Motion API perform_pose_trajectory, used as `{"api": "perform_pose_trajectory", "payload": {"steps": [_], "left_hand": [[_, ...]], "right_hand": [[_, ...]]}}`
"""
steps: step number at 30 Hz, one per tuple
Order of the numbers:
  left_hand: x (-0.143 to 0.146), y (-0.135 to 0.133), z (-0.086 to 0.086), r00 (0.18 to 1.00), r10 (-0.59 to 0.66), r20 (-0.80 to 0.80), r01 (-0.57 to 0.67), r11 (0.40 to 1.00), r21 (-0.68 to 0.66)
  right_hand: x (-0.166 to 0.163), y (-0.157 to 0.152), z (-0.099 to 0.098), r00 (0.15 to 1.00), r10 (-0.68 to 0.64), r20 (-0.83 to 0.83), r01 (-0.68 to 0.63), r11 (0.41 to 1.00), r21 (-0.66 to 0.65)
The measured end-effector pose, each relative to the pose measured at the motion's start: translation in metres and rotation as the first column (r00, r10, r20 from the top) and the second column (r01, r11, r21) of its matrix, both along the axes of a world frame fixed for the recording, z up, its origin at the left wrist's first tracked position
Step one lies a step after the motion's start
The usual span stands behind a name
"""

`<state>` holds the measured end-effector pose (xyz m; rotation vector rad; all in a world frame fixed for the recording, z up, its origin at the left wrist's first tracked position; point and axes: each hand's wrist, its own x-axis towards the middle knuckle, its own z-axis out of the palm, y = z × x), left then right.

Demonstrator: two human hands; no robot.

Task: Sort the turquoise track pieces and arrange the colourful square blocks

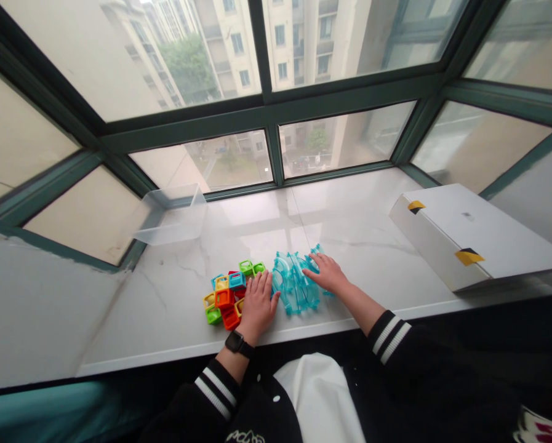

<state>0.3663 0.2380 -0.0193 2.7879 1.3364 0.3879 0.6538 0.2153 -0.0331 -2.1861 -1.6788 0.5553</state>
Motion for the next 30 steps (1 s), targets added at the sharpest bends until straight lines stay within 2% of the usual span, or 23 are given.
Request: {"api": "perform_pose_trajectory", "payload": {"steps": [8,13,18,23,27,30], "left_hand": [[-0.037,0.006,0.005,0.996,-0.085,0.025,0.086,0.996,-0.015],[-0.042,0.006,0.006,0.998,-0.059,0.024,0.059,0.998,-0.005],[-0.022,0.002,0.008,1.000,0.030,-0.007,-0.030,1.000,-0.003],[0.003,0.009,0.014,0.999,0.031,0.026,-0.031,0.999,0.006],[0.027,0.028,0.017,0.987,0.020,0.160,-0.014,0.999,-0.035],[0.049,0.048,0.010,0.961,0.033,0.273,0.002,0.992,-0.126]], "right_hand": [[-0.002,-0.002,-0.015,1.000,-0.011,0.006,0.011,0.996,0.092],[-0.005,-0.003,-0.015,1.000,0.000,0.017,-0.002,0.996,0.094],[-0.010,-0.005,-0.010,0.999,0.032,0.019,-0.033,0.997,0.074],[-0.010,-0.007,-0.008,0.995,0.104,-0.004,-0.103,0.986,0.133],[-0.009,-0.009,-0.004,0.987,0.157,-0.034,-0.148,0.973,0.175],[-0.012,-0.009,0.000,0.988,0.152,-0.036,-0.143,0.972,0.189]]}}
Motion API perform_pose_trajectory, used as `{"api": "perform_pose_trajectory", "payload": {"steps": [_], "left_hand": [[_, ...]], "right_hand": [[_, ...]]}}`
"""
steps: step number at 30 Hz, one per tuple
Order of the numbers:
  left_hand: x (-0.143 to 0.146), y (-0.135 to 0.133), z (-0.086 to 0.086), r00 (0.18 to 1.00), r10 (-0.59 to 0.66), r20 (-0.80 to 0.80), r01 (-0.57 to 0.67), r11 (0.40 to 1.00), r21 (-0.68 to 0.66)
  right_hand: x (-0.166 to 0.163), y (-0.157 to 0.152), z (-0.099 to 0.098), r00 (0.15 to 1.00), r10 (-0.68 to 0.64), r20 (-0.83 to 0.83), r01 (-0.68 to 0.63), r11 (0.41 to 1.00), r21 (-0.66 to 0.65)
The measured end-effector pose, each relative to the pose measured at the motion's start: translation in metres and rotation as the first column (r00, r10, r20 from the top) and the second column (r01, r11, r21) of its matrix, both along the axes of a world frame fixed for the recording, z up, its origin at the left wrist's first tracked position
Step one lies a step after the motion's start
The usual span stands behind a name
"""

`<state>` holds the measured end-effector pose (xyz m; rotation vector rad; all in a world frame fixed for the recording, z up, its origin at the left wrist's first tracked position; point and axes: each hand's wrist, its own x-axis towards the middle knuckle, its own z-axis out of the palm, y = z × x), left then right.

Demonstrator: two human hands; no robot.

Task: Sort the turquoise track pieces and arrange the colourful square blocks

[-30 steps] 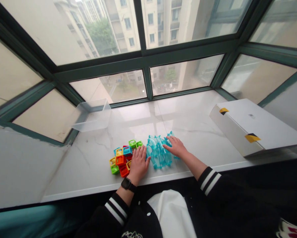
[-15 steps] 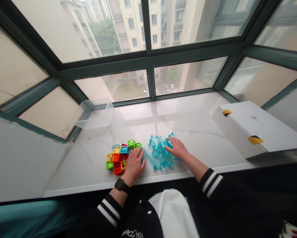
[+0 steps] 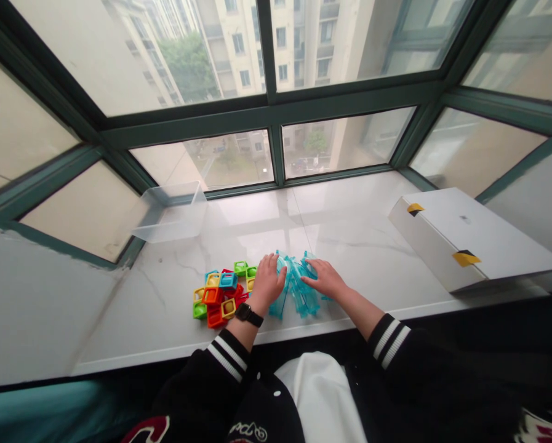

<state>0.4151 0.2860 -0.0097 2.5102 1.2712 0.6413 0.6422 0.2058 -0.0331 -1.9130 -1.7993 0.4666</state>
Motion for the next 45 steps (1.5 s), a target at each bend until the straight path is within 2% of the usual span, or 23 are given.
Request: {"api": "perform_pose_trajectory", "payload": {"steps": [5,7,12,16,27,31,36,39,42,45], "left_hand": [[0.028,0.029,-0.016,0.999,0.030,-0.017,-0.033,0.980,-0.194],[0.031,0.033,-0.019,0.999,0.034,-0.036,-0.042,0.975,-0.220],[0.029,0.029,-0.019,0.999,0.038,0.004,-0.037,0.984,-0.174],[0.028,0.025,-0.017,0.998,0.028,0.055,-0.020,0.989,-0.149],[0.028,0.023,-0.016,0.997,0.019,0.069,-0.010,0.993,-0.118],[0.027,0.021,0.000,0.991,0.023,0.131,-0.010,0.996,-0.093],[-0.005,0.010,0.036,0.963,-0.013,0.269,0.029,0.998,-0.054],[-0.041,-0.010,0.048,0.947,0.031,0.319,0.009,0.992,-0.124],[-0.081,-0.041,0.046,0.936,0.145,0.321,-0.066,0.967,-0.246],[-0.115,-0.073,0.033,0.954,0.180,0.240,-0.100,0.945,-0.312]], "right_hand": [[-0.002,-0.002,0.006,0.999,-0.005,-0.049,0.008,0.998,0.057],[0.002,-0.007,0.007,0.996,-0.015,-0.084,0.021,0.997,0.071],[0.013,-0.033,-0.002,0.991,0.027,-0.132,-0.018,0.998,0.064],[0.010,-0.049,-0.009,0.991,0.066,-0.118,-0.056,0.995,0.088],[-0.011,-0.052,-0.008,0.994,-0.023,-0.103,0.036,0.991,0.126],[-0.010,-0.053,-0.005,0.994,-0.032,-0.107,0.044,0.993,0.111],[0.001,-0.061,-0.002,0.992,-0.022,-0.121,0.035,0.993,0.110],[0.017,-0.069,-0.006,0.993,-0.011,-0.120,0.029,0.988,0.154],[0.036,-0.081,-0.016,0.992,-0.025,-0.125,0.050,0.977,0.208],[0.052,-0.097,-0.028,0.984,-0.079,-0.162,0.119,0.961,0.250]]}}
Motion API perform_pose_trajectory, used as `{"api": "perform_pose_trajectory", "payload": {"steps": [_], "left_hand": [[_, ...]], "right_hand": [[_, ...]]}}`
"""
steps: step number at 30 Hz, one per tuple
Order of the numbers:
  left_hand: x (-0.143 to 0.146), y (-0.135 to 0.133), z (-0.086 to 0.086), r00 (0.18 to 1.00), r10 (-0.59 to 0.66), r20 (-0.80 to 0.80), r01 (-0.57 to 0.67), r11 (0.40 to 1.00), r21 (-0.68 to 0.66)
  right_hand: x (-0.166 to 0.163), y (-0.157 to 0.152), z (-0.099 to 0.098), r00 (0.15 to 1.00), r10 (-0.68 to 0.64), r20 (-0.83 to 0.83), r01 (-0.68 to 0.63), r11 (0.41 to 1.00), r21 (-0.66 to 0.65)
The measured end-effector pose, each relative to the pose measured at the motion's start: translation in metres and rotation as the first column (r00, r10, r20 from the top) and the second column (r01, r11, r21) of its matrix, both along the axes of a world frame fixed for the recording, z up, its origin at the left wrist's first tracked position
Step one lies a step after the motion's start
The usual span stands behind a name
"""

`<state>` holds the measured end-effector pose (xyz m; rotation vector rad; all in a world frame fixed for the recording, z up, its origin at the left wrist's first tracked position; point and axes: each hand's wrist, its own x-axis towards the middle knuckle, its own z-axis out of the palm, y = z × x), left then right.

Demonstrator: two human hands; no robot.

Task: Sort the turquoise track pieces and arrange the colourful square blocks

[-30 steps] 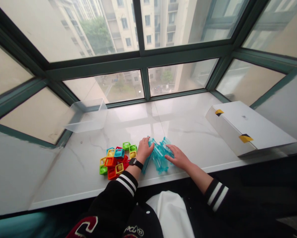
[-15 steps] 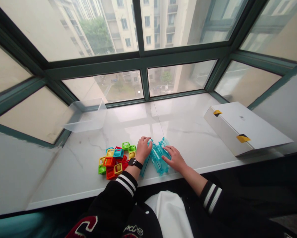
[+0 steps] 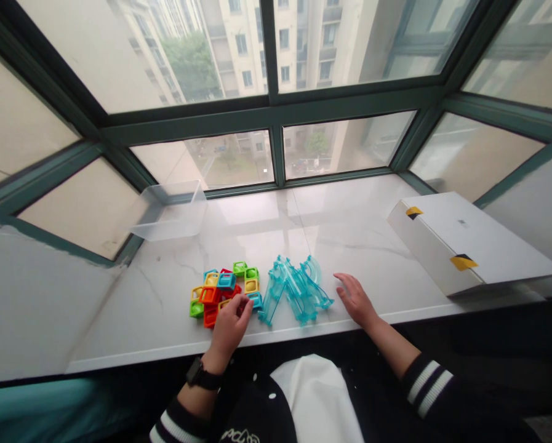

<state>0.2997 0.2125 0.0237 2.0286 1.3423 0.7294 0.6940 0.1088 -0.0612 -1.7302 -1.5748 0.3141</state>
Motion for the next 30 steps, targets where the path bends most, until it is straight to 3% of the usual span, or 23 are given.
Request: {"api": "perform_pose_trajectory", "payload": {"steps": [4,10,16,30], "left_hand": [[-0.024,-0.032,-0.022,0.998,0.029,-0.055,-0.033,0.997,-0.065],[-0.013,-0.044,-0.045,0.997,0.010,-0.076,-0.020,0.991,-0.135],[0.003,-0.041,-0.043,0.993,-0.012,-0.120,-0.005,0.991,-0.137],[0.011,-0.039,-0.047,0.992,-0.073,-0.099,0.061,0.991,-0.118]], "right_hand": [[0.005,-0.017,-0.009,0.997,-0.069,-0.034,0.071,0.997,0.031],[-0.009,-0.017,-0.004,0.998,-0.060,0.004,0.060,0.998,0.029],[-0.030,-0.011,0.000,0.995,0.098,0.014,-0.098,0.995,-0.008],[-0.038,-0.009,0.007,0.973,0.197,0.121,-0.195,0.980,-0.030]]}}
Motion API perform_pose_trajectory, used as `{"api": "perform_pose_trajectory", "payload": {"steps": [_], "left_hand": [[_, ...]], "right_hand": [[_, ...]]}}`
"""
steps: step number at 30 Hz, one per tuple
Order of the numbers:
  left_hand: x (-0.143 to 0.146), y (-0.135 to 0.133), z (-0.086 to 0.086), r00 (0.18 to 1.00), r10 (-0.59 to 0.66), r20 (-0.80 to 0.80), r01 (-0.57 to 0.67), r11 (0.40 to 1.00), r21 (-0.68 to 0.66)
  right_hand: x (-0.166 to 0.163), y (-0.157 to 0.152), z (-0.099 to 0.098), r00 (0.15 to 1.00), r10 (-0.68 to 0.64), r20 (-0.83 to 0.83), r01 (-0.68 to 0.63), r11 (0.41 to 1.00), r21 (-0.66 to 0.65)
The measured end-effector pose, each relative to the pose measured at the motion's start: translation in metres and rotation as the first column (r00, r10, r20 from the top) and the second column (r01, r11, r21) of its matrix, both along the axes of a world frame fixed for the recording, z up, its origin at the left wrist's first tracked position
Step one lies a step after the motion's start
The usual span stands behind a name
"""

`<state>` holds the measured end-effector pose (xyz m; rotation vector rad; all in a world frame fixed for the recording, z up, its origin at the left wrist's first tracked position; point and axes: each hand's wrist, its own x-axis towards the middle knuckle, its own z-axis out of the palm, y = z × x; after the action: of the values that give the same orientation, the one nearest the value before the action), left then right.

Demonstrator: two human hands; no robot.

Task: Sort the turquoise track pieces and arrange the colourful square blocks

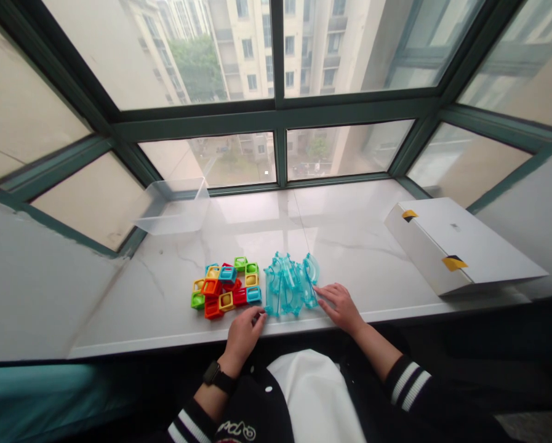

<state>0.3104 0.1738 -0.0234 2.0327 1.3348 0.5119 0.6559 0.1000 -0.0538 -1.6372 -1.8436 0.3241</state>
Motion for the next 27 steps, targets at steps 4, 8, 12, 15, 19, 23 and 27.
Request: {"api": "perform_pose_trajectory", "payload": {"steps": [4,8,12,15,19,23,27], "left_hand": [[-0.004,0.001,-0.004,1.000,0.007,-0.009,-0.007,0.997,0.072],[-0.004,0.001,-0.003,1.000,-0.015,-0.012,0.016,0.994,0.109],[-0.001,0.000,0.005,1.000,-0.029,0.005,0.029,0.994,0.107],[-0.002,-0.001,0.010,0.999,-0.050,0.014,0.049,0.994,0.095],[-0.004,-0.003,0.016,0.998,-0.057,0.014,0.056,0.995,0.085],[-0.001,-0.004,0.023,0.997,-0.067,0.045,0.063,0.994,0.086],[0.006,-0.005,0.028,0.992,-0.090,0.082,0.085,0.994,0.066]], "right_hand": [[0.003,0.000,-0.004,0.995,-0.054,-0.087,0.056,0.998,0.021],[0.009,0.014,-0.004,0.979,-0.152,-0.134,0.160,0.986,0.044],[0.009,0.041,0.001,0.982,-0.185,-0.043,0.184,0.983,-0.020],[0.002,0.053,0.001,0.989,-0.148,0.016,0.149,0.988,-0.044],[-0.007,0.053,-0.003,0.992,-0.125,0.023,0.126,0.992,-0.029],[-0.012,0.048,-0.002,0.992,-0.123,0.028,0.124,0.992,-0.026],[-0.010,0.045,0.002,0.996,-0.085,-0.001,0.085,0.996,-0.038]]}}
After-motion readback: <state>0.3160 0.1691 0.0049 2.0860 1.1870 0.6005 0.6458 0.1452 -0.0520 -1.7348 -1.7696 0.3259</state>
